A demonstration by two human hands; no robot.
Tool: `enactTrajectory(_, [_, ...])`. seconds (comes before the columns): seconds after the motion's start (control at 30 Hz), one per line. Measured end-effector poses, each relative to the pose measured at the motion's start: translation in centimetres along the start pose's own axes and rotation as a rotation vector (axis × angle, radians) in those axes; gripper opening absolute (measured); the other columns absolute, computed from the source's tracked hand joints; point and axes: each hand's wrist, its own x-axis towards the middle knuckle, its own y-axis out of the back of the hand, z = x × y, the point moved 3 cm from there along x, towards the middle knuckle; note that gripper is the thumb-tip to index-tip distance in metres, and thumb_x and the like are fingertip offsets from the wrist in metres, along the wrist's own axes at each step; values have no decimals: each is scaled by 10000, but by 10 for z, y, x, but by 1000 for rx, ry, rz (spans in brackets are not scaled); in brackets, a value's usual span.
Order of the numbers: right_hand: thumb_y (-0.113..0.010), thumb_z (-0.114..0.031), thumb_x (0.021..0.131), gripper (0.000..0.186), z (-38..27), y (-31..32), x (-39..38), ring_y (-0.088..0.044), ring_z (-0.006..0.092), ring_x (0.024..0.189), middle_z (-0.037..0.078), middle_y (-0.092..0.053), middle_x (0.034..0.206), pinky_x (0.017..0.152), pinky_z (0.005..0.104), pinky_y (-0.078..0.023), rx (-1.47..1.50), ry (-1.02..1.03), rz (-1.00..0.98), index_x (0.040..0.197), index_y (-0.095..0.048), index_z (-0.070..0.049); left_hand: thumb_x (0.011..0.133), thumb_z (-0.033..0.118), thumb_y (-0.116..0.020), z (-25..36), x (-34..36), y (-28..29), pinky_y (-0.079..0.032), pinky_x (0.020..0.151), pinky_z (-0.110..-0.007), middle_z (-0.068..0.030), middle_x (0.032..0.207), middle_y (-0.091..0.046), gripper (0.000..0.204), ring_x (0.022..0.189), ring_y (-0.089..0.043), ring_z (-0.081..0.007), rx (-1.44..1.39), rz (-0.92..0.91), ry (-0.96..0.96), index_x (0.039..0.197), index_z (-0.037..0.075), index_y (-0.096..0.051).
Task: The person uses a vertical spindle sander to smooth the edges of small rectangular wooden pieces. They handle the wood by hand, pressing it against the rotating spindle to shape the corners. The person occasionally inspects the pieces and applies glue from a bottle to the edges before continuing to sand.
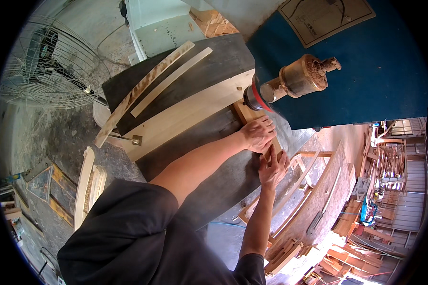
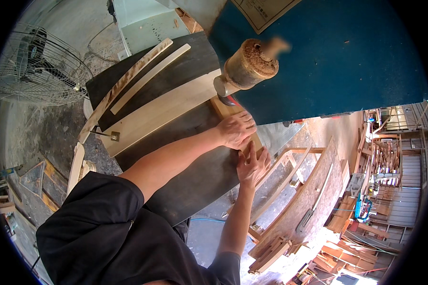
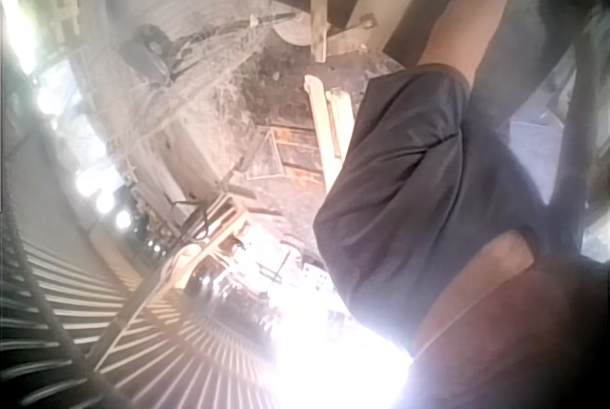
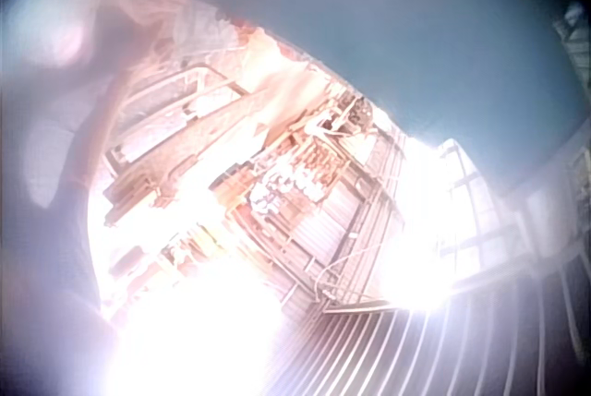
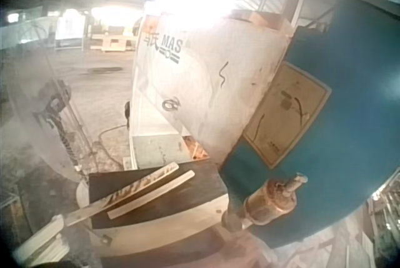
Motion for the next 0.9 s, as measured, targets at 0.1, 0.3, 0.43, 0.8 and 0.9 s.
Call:
enactTrajectory(0.1, [-835,-358,883,573,1,-1,1,-542,438,1368,240,-577,1499,1138,577,-452,-5,-4,-4,1428,-742,-209,810,250,-757,0,1,-1,-487,1056,-415,-84,1012,-703,228,1081,-643,-277,-1,12,2,964,84,-723])
enactTrajectory(0.3, [-847,-343,870,579,2,-1,3,-547,438,1355,246,-581,1488,1132,568,-462,6,7,9,1421,-746,-195,812,247,-756,-1,2,0,-498,1043,-418,-92,1009,-724,228,1070,-659,-280,-16,17,8,963,80,-720])
enactTrajectory(0.43, [-850,-343,864,582,3,-1,4,-550,441,1342,247,-583,1485,1131,565,-464,12,17,14,1416,-749,-188,813,250,-758,-1,4,2,-498,1057,-419,-100,1012,-732,238,1083,-665,-282,-23,-6,15,974,77,-726])
enactTrajectory(0.8, [-853,-309,857,570,3,1,8,-549,439,1348,241,-590,1489,1135,567,-467,5,4,-1,1405,-756,-185,817,250,-753,-2,6,-1,-485,1095,-430,-110,1032,-739,259,1120,-668,-292,-30,-44,27,1005,73,-738])
enactTrajectory(0.9, [-854,-312,858,563,4,0,8,-552,441,1349,242,-597,1489,1141,569,-468,1,7,6,1398,-761,-184,815,250,-750,-2,7,-4,-478,1104,-429,-110,1035,-739,255,1123,-666,-291,-22,-45,18,997,72,-738])
